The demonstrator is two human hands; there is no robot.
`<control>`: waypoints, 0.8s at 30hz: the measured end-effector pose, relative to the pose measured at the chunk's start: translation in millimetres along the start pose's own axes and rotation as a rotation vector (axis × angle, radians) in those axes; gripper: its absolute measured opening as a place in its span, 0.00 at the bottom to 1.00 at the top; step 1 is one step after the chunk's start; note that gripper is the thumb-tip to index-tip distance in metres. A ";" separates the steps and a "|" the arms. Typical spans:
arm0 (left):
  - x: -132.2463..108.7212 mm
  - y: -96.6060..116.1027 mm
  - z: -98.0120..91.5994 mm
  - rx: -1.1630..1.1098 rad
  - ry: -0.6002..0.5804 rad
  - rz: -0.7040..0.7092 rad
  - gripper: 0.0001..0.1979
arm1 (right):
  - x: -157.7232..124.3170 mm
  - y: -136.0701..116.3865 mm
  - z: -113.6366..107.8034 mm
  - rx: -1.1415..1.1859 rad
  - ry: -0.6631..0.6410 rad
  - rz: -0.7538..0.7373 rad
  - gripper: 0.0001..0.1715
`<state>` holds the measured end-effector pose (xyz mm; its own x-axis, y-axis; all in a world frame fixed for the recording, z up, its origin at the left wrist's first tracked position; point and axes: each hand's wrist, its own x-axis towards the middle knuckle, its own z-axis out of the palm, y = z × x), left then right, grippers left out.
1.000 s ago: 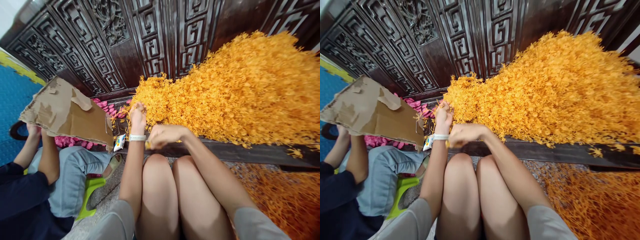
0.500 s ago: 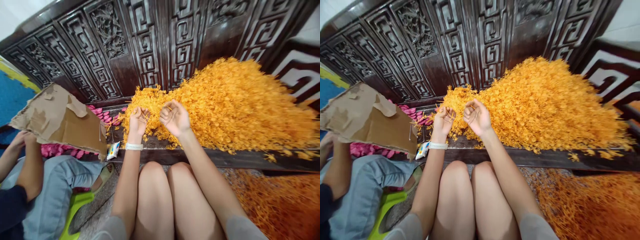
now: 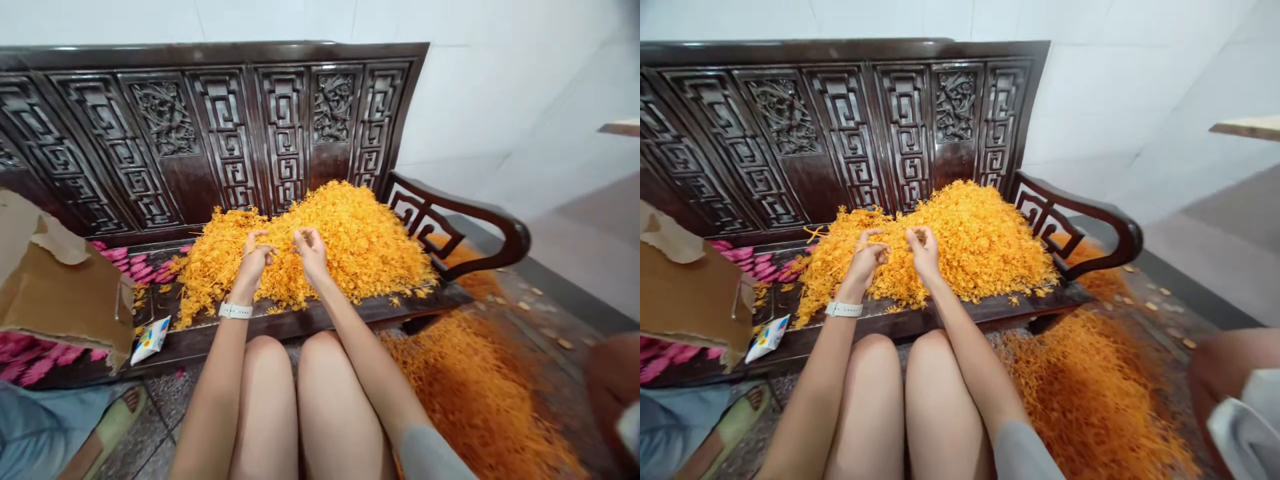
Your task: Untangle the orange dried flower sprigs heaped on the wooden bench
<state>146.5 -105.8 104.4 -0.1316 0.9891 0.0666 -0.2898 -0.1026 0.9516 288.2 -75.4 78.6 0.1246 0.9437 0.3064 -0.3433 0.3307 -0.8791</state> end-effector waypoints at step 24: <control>-29.8 -5.9 73.6 -0.281 -0.313 -0.163 0.08 | -26.0 -68.2 -58.0 0.027 -0.280 0.245 0.32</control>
<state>221.8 -126.9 118.9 0.2182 0.9746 0.0510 -0.5348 0.0757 0.8416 362.4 -122.8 109.4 -0.2227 0.9583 0.1792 -0.3566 0.0910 -0.9298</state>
